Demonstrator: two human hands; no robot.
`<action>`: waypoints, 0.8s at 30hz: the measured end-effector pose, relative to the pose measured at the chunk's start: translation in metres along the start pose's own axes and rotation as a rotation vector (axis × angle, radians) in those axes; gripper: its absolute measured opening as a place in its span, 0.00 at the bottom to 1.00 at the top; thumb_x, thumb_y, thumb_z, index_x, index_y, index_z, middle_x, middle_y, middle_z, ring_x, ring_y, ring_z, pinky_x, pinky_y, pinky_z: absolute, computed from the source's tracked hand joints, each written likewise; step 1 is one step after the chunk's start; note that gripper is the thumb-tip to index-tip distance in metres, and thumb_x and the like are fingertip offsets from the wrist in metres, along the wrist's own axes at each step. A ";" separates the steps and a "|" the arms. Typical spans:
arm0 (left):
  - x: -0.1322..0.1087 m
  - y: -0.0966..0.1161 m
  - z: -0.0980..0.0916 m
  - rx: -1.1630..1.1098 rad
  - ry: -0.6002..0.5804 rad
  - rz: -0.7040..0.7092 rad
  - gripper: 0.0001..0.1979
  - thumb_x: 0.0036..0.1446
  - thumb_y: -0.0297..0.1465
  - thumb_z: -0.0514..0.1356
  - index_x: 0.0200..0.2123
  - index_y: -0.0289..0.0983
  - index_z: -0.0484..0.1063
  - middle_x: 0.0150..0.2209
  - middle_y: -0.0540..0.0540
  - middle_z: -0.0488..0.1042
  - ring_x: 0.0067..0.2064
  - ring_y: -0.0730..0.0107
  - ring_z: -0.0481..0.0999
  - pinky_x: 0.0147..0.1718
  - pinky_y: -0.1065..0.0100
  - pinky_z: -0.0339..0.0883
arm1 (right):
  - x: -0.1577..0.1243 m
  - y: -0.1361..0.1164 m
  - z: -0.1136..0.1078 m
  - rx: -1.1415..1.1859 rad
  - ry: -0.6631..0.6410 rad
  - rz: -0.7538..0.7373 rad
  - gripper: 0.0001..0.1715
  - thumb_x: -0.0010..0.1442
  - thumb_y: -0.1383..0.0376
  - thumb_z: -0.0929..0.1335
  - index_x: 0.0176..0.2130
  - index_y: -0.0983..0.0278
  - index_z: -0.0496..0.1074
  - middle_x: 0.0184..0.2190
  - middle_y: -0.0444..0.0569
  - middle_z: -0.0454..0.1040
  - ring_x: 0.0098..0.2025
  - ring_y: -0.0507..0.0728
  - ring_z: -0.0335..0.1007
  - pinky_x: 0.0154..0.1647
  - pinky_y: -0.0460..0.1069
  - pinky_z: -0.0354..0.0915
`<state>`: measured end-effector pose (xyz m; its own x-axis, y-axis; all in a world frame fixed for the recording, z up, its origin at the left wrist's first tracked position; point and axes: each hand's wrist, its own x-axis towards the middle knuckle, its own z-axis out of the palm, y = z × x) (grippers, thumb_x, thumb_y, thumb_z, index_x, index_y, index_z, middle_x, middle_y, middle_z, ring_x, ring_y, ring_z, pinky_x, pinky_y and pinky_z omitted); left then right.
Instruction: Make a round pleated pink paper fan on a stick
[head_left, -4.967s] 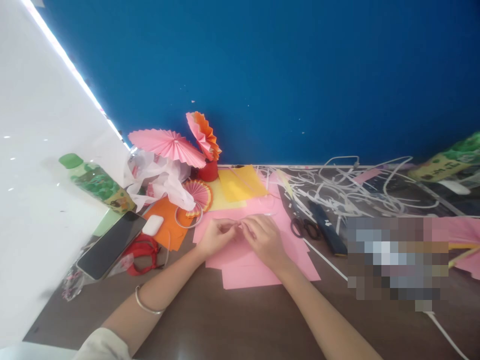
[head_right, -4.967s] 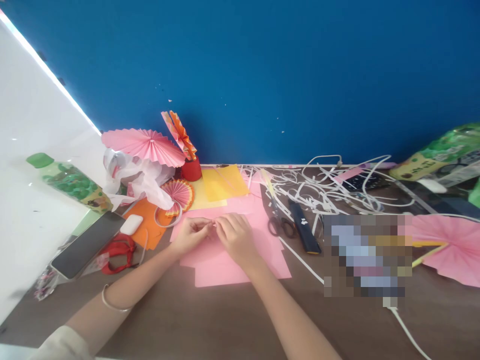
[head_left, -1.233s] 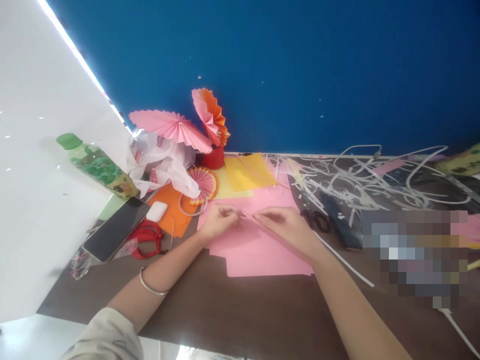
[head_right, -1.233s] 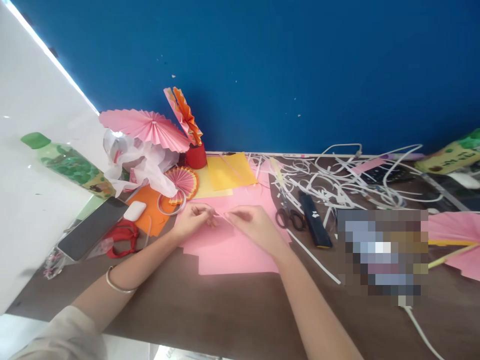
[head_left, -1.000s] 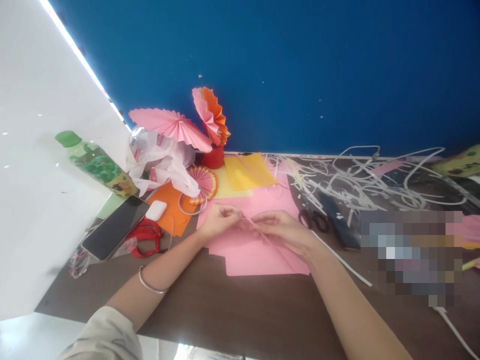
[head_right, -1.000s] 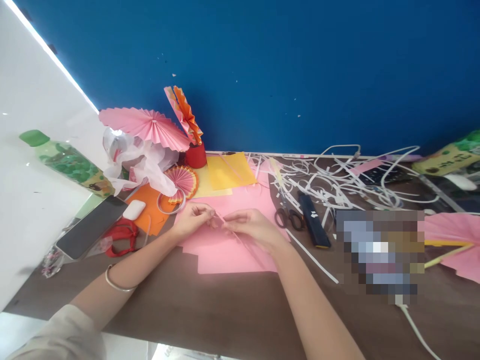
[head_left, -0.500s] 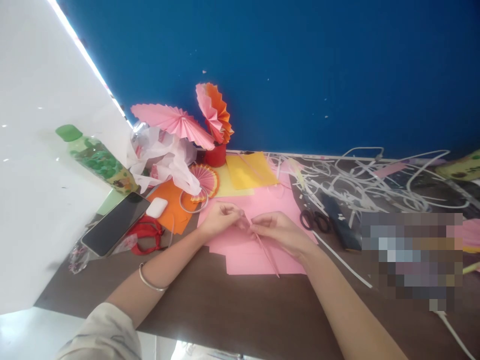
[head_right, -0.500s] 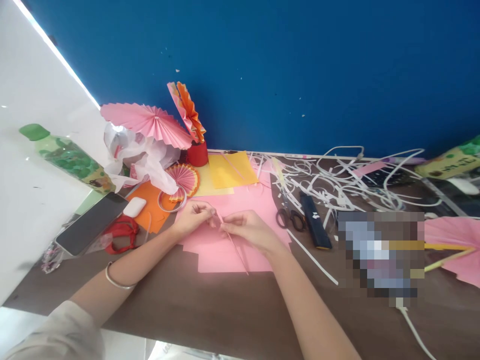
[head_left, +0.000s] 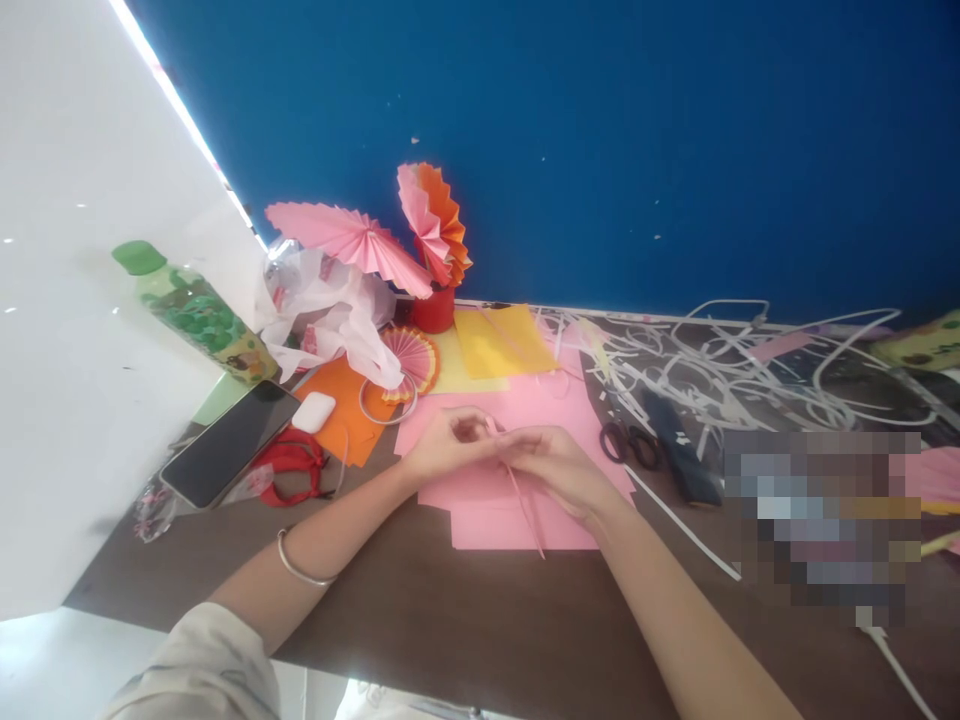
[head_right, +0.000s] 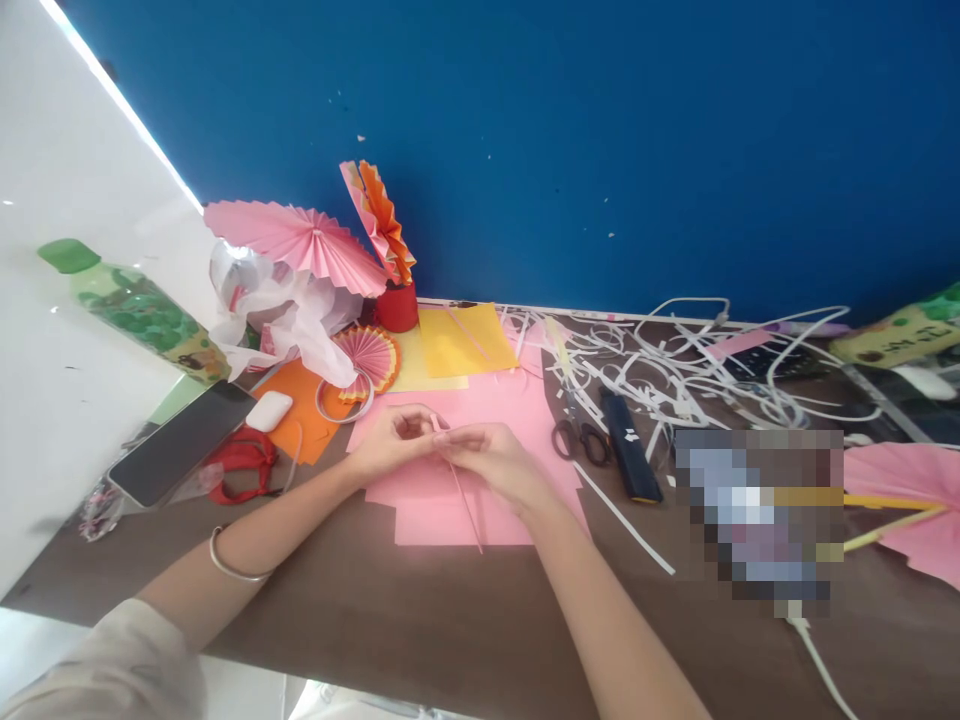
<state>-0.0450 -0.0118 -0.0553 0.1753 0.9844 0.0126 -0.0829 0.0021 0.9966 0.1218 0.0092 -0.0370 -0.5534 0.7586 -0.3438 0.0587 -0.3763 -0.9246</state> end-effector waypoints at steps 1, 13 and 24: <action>0.000 -0.002 0.001 0.029 0.019 0.010 0.14 0.45 0.39 0.64 0.26 0.33 0.72 0.23 0.50 0.70 0.25 0.78 0.66 0.27 0.73 0.60 | 0.000 0.000 0.002 -0.001 0.018 -0.003 0.17 0.41 0.58 0.75 0.32 0.64 0.77 0.30 0.50 0.76 0.32 0.53 0.70 0.41 0.51 0.63; 0.002 -0.006 0.001 0.144 0.071 0.103 0.14 0.52 0.39 0.58 0.23 0.34 0.72 0.27 0.47 0.69 0.35 0.69 0.71 0.38 0.68 0.63 | 0.001 0.001 0.004 -0.049 0.036 -0.061 0.16 0.46 0.58 0.73 0.35 0.65 0.76 0.29 0.50 0.75 0.31 0.53 0.70 0.40 0.50 0.64; 0.001 -0.005 0.000 0.074 0.002 0.101 0.13 0.53 0.38 0.58 0.25 0.35 0.73 0.30 0.46 0.72 0.41 0.66 0.72 0.44 0.66 0.62 | 0.002 0.002 0.003 -0.058 0.052 -0.045 0.19 0.46 0.56 0.73 0.36 0.66 0.76 0.28 0.51 0.75 0.31 0.54 0.70 0.39 0.51 0.65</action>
<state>-0.0448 -0.0106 -0.0600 0.1678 0.9793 0.1132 -0.0271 -0.1102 0.9935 0.1187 0.0085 -0.0392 -0.5126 0.8015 -0.3080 0.0835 -0.3105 -0.9469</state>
